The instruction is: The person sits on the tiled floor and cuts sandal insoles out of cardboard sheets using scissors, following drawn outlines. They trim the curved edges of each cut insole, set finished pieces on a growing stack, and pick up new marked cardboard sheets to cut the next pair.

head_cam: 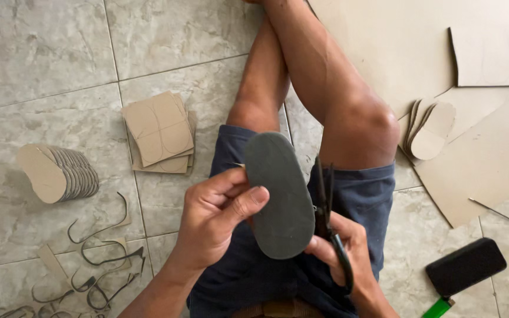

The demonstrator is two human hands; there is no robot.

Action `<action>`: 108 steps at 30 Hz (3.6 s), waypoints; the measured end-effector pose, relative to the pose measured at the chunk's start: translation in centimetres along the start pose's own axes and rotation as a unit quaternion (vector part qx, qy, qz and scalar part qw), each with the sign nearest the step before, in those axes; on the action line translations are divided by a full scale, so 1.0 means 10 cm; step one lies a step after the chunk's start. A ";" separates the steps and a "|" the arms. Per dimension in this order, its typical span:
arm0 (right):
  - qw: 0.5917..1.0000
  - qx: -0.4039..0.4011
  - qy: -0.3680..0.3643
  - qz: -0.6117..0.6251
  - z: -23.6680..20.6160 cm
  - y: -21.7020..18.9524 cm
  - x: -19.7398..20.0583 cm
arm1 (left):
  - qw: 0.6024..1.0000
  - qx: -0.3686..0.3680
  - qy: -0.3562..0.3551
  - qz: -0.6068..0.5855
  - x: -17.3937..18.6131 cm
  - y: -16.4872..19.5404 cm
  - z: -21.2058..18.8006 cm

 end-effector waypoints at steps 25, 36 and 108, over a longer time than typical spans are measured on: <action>0.990 -0.062 0.107 -0.066 0.12 -0.11 0.30 | 0.998 0.025 -0.039 0.029 0.07 -0.03 0.16; 0.997 -0.008 0.064 0.037 0.04 0.04 0.36 | 0.995 0.045 -0.059 0.068 -0.13 -0.19 0.27; 1.000 -0.007 0.020 0.013 0.51 -0.26 -0.10 | 0.788 -0.253 0.149 0.541 -0.18 0.55 -0.32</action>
Point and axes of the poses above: each hand's wrist, its own z-axis towards the middle knuckle, its own x-axis out of the back of the hand, y = z × x, the point moved 9 cm from there along z, towards the middle knuckle, and after that the axes turned 12 degrees about -y, right-handed, at the moved point
